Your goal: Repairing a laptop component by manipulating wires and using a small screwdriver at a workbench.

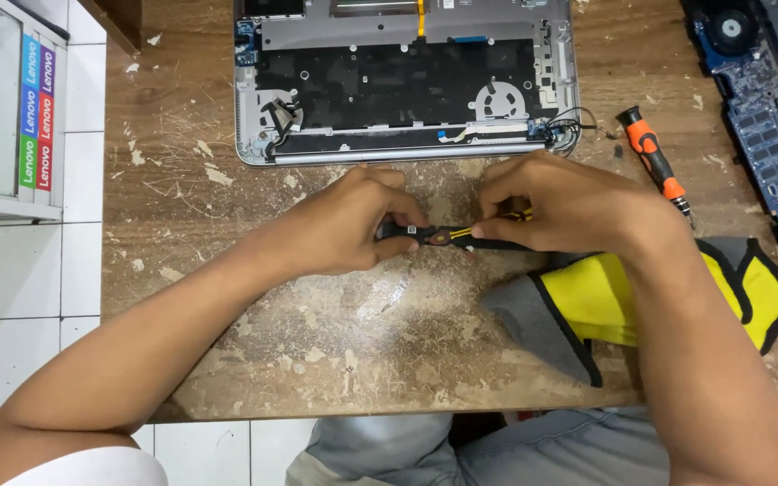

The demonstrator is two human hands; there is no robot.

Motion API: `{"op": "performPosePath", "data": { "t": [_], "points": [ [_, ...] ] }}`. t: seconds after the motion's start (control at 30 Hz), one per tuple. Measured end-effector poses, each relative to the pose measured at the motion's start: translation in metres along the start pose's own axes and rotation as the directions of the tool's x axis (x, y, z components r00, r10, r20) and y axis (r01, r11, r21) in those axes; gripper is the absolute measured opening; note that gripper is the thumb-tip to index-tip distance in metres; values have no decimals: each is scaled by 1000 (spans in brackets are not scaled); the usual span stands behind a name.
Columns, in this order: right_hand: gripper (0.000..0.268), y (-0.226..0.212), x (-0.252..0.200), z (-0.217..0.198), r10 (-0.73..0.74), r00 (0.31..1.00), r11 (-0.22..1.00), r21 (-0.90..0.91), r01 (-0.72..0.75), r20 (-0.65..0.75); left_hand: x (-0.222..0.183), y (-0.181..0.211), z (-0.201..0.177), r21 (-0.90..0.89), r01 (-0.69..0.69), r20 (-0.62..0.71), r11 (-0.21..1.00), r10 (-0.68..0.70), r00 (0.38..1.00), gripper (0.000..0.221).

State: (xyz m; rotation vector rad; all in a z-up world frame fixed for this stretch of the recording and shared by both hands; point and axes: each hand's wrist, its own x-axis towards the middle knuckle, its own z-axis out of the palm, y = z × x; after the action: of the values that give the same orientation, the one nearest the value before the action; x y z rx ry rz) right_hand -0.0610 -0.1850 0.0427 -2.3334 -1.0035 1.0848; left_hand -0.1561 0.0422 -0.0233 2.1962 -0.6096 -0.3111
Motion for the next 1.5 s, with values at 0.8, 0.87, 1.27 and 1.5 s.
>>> {"op": "performPosePath", "data": {
  "t": [0.8,0.87,1.27,1.5],
  "points": [
    [9,22,12,17,-333,923,942,-113,316,-195,-5,10,-17,-83,-48,34,995,51,998,33],
    [19,22,13,20,-415,860,908,-182,376,-295,-6,7,-21,-19,-90,25,996,90,996,34],
    [26,20,16,19,-373,899,924,-180,337,-231,-11,-19,-12,-11,-26,33,1000,26,999,23],
    [29,23,21,26,-417,861,905,-216,366,-290,-6,-16,0,32,-33,-50,999,34,998,25]
  ]
}}
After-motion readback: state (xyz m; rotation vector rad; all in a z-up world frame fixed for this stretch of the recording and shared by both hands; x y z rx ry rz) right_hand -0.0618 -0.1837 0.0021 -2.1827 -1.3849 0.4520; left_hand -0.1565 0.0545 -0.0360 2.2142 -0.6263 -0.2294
